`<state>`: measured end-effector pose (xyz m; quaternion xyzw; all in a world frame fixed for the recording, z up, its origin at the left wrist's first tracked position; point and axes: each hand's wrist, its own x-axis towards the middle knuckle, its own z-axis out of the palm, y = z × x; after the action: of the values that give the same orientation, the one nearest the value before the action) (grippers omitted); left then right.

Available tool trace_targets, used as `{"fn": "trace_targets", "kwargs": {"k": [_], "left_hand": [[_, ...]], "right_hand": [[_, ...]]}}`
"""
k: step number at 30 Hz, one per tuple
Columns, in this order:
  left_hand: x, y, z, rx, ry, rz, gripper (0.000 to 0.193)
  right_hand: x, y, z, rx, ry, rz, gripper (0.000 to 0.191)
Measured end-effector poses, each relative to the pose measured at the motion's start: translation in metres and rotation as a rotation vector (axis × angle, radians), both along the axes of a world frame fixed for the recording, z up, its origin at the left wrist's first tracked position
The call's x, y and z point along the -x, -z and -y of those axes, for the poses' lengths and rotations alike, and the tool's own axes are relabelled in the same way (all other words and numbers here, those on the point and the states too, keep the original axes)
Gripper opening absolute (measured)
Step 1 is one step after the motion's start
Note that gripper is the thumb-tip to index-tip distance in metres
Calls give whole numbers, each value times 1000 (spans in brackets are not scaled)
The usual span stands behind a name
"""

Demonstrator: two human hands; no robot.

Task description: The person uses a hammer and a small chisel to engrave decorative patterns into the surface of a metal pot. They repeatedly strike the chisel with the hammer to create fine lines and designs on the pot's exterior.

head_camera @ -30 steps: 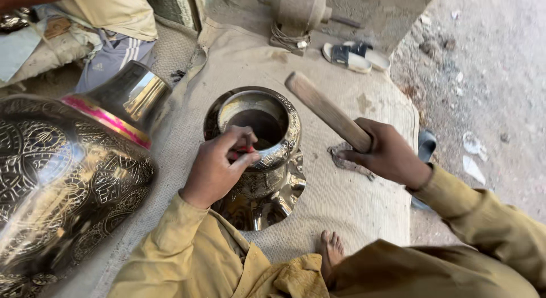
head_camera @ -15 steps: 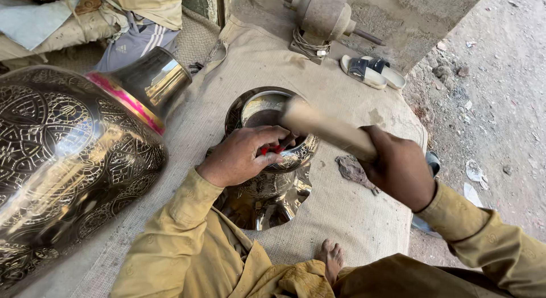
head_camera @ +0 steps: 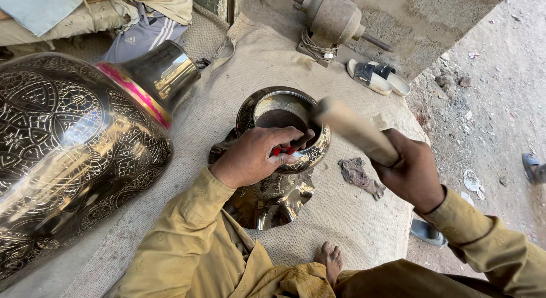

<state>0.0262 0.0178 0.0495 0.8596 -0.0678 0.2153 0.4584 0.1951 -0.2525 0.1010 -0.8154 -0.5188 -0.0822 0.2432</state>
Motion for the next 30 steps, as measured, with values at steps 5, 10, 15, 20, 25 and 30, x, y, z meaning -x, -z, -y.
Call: {"fn": "trace_targets", "kwargs": {"k": [5,10,15,20,25,30], "left_hand": [[4,2,0,65,10,49,41],[9,5,5,100,-39,86,38],[16,15,12,127,-196,160,34],[23,33,34,424,-320,273,23],[23,49,57,624,-504,393,24],[20,66,66,681,-570,454,24]], "right_hand": [[3,-19,-4,155,20,98,31],[10,-46,-15,204,21,141,25],[27,-71,-38,266,-9,297,24],[58,-100,-65,233,-32,535,24],[98,-106,-91,497,4,687,9],[135,-107,-101,483,-40,987,22]]}}
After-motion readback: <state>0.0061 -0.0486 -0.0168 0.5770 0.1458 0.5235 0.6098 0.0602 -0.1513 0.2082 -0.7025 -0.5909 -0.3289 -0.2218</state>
